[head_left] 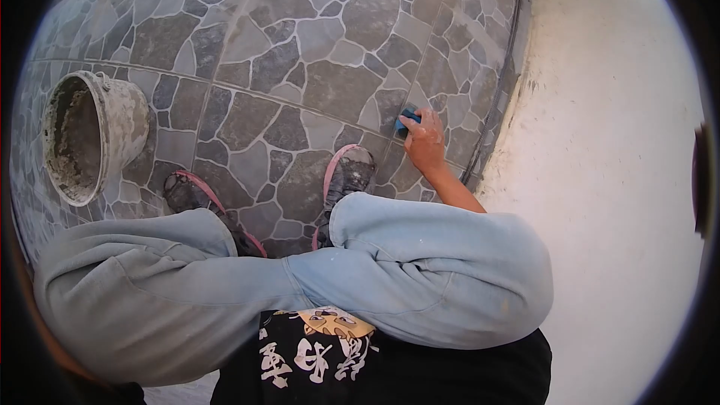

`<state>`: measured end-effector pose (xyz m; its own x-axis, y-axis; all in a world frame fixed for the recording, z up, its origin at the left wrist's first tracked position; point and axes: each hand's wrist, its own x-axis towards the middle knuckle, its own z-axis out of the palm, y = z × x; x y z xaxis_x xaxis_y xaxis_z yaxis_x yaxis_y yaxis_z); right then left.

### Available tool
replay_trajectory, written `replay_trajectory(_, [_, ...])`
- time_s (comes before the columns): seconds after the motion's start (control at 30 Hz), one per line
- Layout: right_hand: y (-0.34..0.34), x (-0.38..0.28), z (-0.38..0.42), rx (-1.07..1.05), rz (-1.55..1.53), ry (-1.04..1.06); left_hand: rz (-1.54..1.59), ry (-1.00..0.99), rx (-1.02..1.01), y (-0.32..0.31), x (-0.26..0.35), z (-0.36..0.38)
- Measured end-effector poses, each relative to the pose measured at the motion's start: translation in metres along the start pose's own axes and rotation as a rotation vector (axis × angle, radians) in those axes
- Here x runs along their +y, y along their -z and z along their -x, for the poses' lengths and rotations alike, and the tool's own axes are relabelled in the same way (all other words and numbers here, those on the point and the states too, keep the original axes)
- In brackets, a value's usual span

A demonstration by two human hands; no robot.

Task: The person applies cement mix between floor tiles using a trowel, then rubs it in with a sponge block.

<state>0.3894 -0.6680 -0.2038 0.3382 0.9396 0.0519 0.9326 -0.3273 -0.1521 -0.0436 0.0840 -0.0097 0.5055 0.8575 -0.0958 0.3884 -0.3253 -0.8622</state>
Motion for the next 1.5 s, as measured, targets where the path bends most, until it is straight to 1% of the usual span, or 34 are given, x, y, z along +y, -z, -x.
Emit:
replay_trajectory(0.03, [-0.004, 0.010, -0.017, 0.058, 0.044, -0.001, 0.002, 0.004, 0.005, 0.000, 0.000, -0.002])
replay_trajectory(0.07, [-0.006, 0.017, -0.031, 0.115, 0.087, -0.002, -0.050, -0.034, -0.034, -0.005, 0.001, -0.008])
replay_trajectory(0.1, [-0.007, 0.019, -0.039, 0.115, 0.087, -0.003, -0.102, -0.075, -0.076, -0.006, 0.002, -0.009])
replay_trajectory(0.17, [-0.010, 0.019, -0.046, 0.153, 0.141, -0.049, -0.069, -0.046, -0.057, -0.004, 0.000, -0.008])
replay_trajectory(0.2, [-0.007, 0.011, -0.032, 0.151, 0.141, -0.051, -0.033, -0.017, -0.040, 0.000, -0.002, -0.005])
replay_trajectory(0.27, [0.006, -0.009, -0.001, -0.086, 0.083, 0.020, 0.045, 0.061, -0.013, 0.005, -0.012, 0.004])
replay_trajectory(0.33, [0.012, -0.008, 0.001, -0.118, 0.051, 0.050, 0.085, 0.104, 0.000, 0.001, -0.016, 0.007])
replay_trajectory(0.4, [0.010, 0.002, -0.008, -0.151, 0.014, 0.066, 0.032, 0.045, -0.101, -0.015, -0.016, 0.005])
replay_trajectory(0.47, [-0.008, 0.029, -0.052, 0.117, 0.109, 0.034, 0.029, 0.042, -0.098, -0.023, -0.015, -0.004])
replay_trajectory(0.5, [-0.012, 0.035, -0.066, 0.117, 0.109, 0.032, 0.033, 0.046, -0.093, -0.024, -0.016, -0.004])
replay_trajectory(0.57, [-0.014, 0.039, -0.080, 0.215, 0.168, -0.007, 0.026, 0.051, -0.071, -0.021, -0.017, -0.002])
replay_trajectory(0.63, [-0.005, 0.012, -0.038, 0.183, 0.209, 0.005, 0.025, 0.064, -0.051, -0.015, -0.019, 0.002])
replay_trajectory(0.67, [-0.002, -0.001, -0.009, 0.063, 0.160, 0.020, 0.033, 0.083, -0.044, -0.011, -0.023, 0.007])
replay_trajectory(0.7, [-0.002, -0.006, 0.001, -0.055, 0.110, 0.041, 0.044, 0.094, -0.052, -0.016, -0.028, 0.011])
replay_trajectory(0.8, [0.000, 0.005, -0.007, -0.025, 0.041, 0.089, 0.036, 0.081, -0.061, -0.027, -0.031, 0.003])
replay_trajectory(0.83, [-0.005, 0.011, -0.019, -0.020, 0.042, 0.078, 0.035, 0.075, -0.063, -0.030, -0.030, -0.001])
replay_trajectory(0.9, [-0.011, 0.021, -0.046, 0.144, 0.131, -0.025, 0.028, 0.069, -0.065, -0.035, -0.031, -0.005])
replay_trajectory(0.97, [-0.013, 0.011, -0.033, 0.152, 0.139, -0.014, 0.023, 0.071, -0.054, -0.036, -0.034, -0.008])
replay_trajectory(1.03, [-0.017, 0.008, -0.009, 0.071, 0.107, 0.103, 0.020, 0.086, -0.060, -0.041, -0.040, -0.002])
replay_trajectory(1.07, [-0.014, 0.010, -0.012, 0.063, 0.103, 0.106, 0.023, 0.087, -0.060, -0.043, -0.039, 0.000])
replay_trajectory(1.13, [-0.007, 0.018, -0.035, 0.127, 0.118, 0.055, 0.031, 0.097, -0.065, -0.051, -0.042, 0.000])
replay_trajectory(1.17, [-0.006, 0.014, -0.027, 0.124, 0.119, 0.051, 0.030, 0.096, -0.071, -0.056, -0.042, -0.003])
replay_trajectory(1.27, [-0.007, 0.002, -0.017, 0.087, 0.135, 0.037, 0.051, 0.126, -0.107, -0.079, -0.054, -0.005])
replay_trajectory(1.33, [-0.004, 0.003, -0.006, -0.024, 0.063, 0.060, 0.136, 0.148, -0.165, -0.094, -0.059, -0.006])
replay_trajectory(1.37, [-0.005, 0.005, -0.010, -0.028, 0.065, 0.054, 0.180, 0.155, -0.190, -0.097, -0.057, -0.008])
replay_trajectory(1.4, [-0.005, 0.010, -0.023, 0.021, 0.116, 0.007, 0.228, 0.160, -0.212, -0.094, -0.051, -0.011])
replay_trajectory(1.43, [-0.005, 0.013, -0.029, 0.069, 0.167, -0.037, 0.234, 0.154, -0.207, -0.092, -0.046, -0.012])
replay_trajectory(1.47, [-0.003, 0.009, -0.021, 0.070, 0.170, -0.037, 0.177, 0.118, -0.153, -0.084, -0.046, -0.005])
replay_trajectory(1.5, [-0.001, 0.002, -0.010, 0.025, 0.157, -0.005, 0.117, 0.088, -0.100, -0.075, -0.049, 0.003])
